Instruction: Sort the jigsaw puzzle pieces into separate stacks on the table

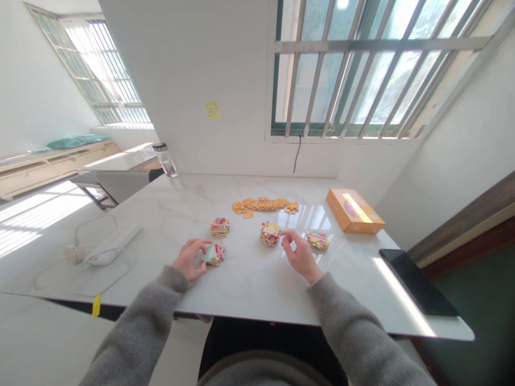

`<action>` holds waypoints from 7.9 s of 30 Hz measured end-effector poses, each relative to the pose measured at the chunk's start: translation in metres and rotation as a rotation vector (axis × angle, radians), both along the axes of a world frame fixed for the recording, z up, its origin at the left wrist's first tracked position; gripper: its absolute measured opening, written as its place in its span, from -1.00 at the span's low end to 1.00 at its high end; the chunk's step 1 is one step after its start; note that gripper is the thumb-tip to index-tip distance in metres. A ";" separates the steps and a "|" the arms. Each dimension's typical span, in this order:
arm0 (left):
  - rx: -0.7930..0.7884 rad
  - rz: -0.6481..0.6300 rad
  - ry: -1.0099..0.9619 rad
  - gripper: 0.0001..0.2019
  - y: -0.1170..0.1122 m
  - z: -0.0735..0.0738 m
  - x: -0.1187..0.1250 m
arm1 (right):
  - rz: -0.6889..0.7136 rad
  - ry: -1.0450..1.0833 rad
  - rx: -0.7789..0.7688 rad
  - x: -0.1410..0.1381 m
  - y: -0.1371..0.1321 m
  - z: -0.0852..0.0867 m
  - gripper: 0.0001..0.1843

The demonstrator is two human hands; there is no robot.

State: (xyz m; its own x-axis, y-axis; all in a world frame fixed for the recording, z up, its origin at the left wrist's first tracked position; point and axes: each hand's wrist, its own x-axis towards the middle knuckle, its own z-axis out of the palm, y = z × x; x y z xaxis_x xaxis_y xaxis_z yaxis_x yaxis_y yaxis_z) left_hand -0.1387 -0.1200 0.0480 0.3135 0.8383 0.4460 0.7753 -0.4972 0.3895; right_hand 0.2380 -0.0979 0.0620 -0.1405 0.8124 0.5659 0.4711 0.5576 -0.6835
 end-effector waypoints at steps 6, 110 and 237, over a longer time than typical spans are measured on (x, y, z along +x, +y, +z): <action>0.195 -0.109 0.016 -0.81 0.006 0.019 0.055 | -0.071 -0.081 0.103 0.001 0.012 -0.006 -0.81; -0.212 0.097 -0.303 -0.73 0.117 0.002 -0.014 | -0.045 0.026 0.079 0.002 0.007 -0.004 -0.64; 0.068 0.076 -0.256 -0.84 0.065 -0.010 0.181 | -0.025 -0.422 0.076 0.004 0.040 -0.008 -0.83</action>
State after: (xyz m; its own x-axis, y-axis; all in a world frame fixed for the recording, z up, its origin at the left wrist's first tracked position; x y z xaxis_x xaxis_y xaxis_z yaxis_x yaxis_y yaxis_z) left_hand 0.0420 -0.0553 0.0376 0.1205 0.8206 0.5586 0.6920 -0.4729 0.5455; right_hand 0.2422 -0.0576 0.0544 -0.3530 0.7768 0.5214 0.7148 0.5835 -0.3855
